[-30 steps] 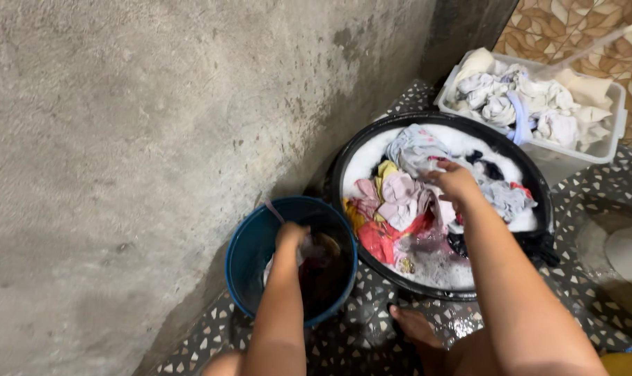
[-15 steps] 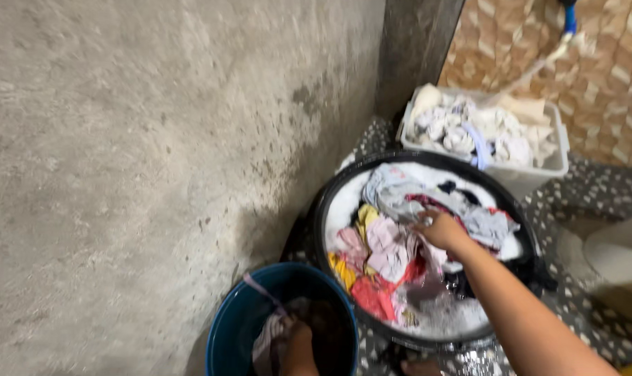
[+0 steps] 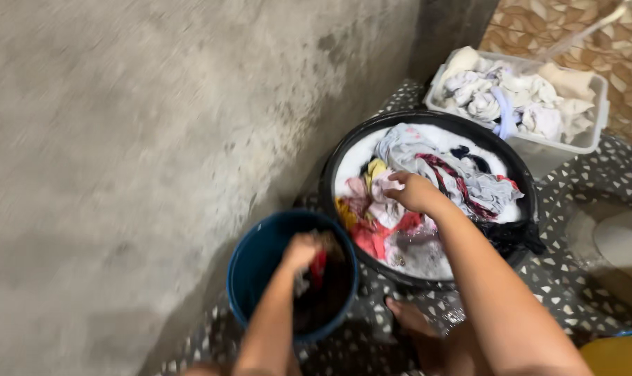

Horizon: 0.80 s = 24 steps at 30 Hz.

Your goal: The person washes clothes by hand in a large basin filled with soapy water, scrubbing various garments, rinsing them, and transferring them to a smaller bucket.

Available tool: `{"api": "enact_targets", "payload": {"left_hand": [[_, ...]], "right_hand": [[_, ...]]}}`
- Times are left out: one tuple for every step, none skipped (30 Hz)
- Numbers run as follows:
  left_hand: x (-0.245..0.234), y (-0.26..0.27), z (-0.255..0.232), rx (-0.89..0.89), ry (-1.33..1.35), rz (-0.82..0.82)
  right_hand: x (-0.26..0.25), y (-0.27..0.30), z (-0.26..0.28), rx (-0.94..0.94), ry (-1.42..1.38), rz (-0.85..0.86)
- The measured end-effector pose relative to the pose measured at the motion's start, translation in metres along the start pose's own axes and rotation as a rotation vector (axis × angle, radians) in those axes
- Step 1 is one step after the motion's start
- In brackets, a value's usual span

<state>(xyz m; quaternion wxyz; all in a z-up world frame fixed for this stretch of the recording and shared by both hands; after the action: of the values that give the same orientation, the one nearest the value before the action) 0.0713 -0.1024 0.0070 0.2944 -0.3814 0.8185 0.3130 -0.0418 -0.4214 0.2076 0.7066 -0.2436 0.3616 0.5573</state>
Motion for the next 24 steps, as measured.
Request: {"api": "enact_targets", "payload": {"left_hand": [[-0.022,0.021,-0.019,0.062,0.271,-0.033],[-0.059,0.031,-0.041,0.142,0.532,-0.076],[-0.081,0.044,-0.064,0.104,0.430,-0.155],[-0.105,0.056,-0.089,0.067,0.319,-0.233],[-0.128,0.066,-0.118,0.084,0.413,-0.229],[-0.144,0.080,-0.145,0.092,0.511,-0.212],[-0.166,0.092,-0.167,0.070,0.633,-0.247],[-0.189,0.100,-0.192,0.057,0.759,-0.282],[-0.206,0.110,-0.216,0.087,1.005,-0.290],[-0.224,0.118,-0.239,0.128,1.253,-0.295],[-0.241,0.123,-0.263,0.170,1.386,-0.282],[-0.257,0.127,-0.285,0.207,1.515,-0.264],[-0.270,0.128,-0.311,0.290,1.587,-0.242],[-0.275,0.130,-0.334,0.361,1.659,-0.214],[-0.274,0.130,-0.354,0.388,1.658,-0.164],[-0.270,0.128,-0.373,0.417,1.658,-0.111],[-0.263,0.125,-0.386,0.413,1.659,-0.113],[-0.257,0.122,-0.408,0.534,1.701,-0.022],[-0.252,0.119,-0.424,0.655,1.738,0.072],[-0.243,0.111,-0.432,0.658,1.736,0.082],[-0.232,0.103,-0.442,0.698,1.686,0.139],[-0.219,0.094,-0.447,0.736,1.642,0.198],[-0.211,0.079,-0.439,0.737,1.645,0.210],[-0.192,0.055,-0.426,0.564,1.397,0.209]], "right_hand": [[0.006,0.010,0.010,0.034,0.001,0.088],[0.008,0.017,0.026,0.013,0.005,0.089],[0.019,0.024,0.051,-0.116,0.039,0.168],[0.026,0.031,0.076,-0.246,0.069,0.241],[0.021,0.035,0.091,-0.269,0.069,0.236],[0.029,0.051,0.096,-0.202,0.031,0.345],[0.039,0.063,0.103,-0.134,-0.006,0.453],[0.041,0.068,0.115,-0.145,-0.001,0.453],[0.047,0.075,0.119,-0.074,-0.108,0.481],[0.052,0.078,0.121,-0.006,-0.209,0.504],[0.055,0.074,0.124,-0.020,-0.199,0.501],[0.054,0.065,0.136,-0.122,-0.458,0.330],[0.047,0.053,0.142,-0.222,-0.715,0.153],[0.051,0.040,0.139,-0.220,-0.717,0.159],[0.039,0.019,0.128,-0.143,-0.947,0.007],[0.024,0.006,0.112,-0.057,-1.168,-0.152],[0.000,0.002,0.106,-0.160,-1.237,-0.227],[-0.027,-0.001,0.105,-0.272,-1.302,-0.309],[-0.050,0.001,0.099,-0.271,-1.342,-0.427],[-0.075,0.009,0.089,-0.268,-1.378,-0.551],[-0.098,0.015,0.083,-0.326,-1.468,-0.665],[-0.116,0.021,0.074,-0.387,-1.551,-0.779],[-0.122,0.021,0.064,-0.387,-1.544,-0.789],[-0.136,0.025,0.045,-0.415,-1.448,-0.900]]}}
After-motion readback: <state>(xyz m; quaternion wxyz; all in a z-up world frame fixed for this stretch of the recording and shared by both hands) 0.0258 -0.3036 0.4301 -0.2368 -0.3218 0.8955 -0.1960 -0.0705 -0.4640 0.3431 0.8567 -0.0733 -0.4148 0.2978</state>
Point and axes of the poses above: each hand's wrist, its own y-axis away from the middle knuckle, its own x-axis out of the palm, z = x × y, the point moved 8 cm from there along -y, towards the middle knuckle, and after that the axes turned 11 degrees about -x, right-handed, at the moved point
